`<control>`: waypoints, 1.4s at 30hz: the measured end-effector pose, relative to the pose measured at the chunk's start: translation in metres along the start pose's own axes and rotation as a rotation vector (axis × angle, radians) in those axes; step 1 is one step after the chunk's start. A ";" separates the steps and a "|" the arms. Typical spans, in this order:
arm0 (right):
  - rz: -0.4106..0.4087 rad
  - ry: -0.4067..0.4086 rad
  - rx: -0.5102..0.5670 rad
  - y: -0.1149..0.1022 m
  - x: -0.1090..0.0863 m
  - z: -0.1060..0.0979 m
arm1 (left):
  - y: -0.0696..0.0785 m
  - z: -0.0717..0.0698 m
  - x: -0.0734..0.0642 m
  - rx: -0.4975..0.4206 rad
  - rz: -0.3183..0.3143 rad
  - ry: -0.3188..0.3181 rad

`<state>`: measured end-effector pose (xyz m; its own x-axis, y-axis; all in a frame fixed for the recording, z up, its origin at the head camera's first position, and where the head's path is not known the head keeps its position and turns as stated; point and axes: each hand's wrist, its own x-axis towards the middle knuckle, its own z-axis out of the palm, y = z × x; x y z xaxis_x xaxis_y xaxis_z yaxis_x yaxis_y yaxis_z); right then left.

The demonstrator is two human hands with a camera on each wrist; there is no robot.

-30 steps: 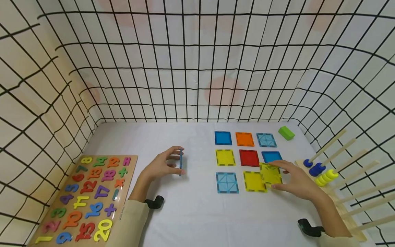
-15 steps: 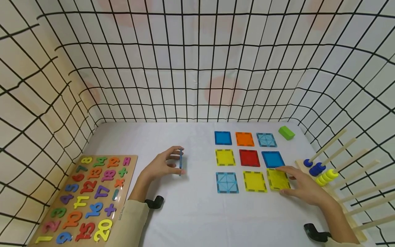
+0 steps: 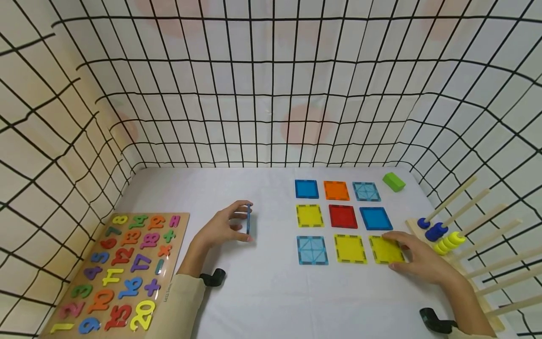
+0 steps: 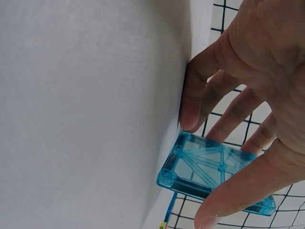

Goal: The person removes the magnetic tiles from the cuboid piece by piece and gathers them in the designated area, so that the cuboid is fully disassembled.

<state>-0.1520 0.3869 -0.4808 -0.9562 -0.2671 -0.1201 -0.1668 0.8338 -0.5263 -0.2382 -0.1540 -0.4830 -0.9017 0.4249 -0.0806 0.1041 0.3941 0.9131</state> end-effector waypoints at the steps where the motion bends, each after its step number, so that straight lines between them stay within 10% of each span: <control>1: 0.001 0.001 0.006 0.001 0.000 0.000 | 0.000 0.000 0.000 0.005 0.001 0.002; 21: 0.010 0.014 0.095 0.010 -0.001 0.005 | 0.012 0.016 -0.002 0.138 0.103 0.029; 42: 0.019 0.013 0.100 0.008 0.001 0.005 | 0.053 0.104 -0.009 0.384 0.325 -0.113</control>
<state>-0.1534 0.3912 -0.4892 -0.9621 -0.2447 -0.1203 -0.1241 0.7858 -0.6059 -0.1807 -0.0527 -0.4750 -0.7487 0.6518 0.1208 0.5367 0.4891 0.6876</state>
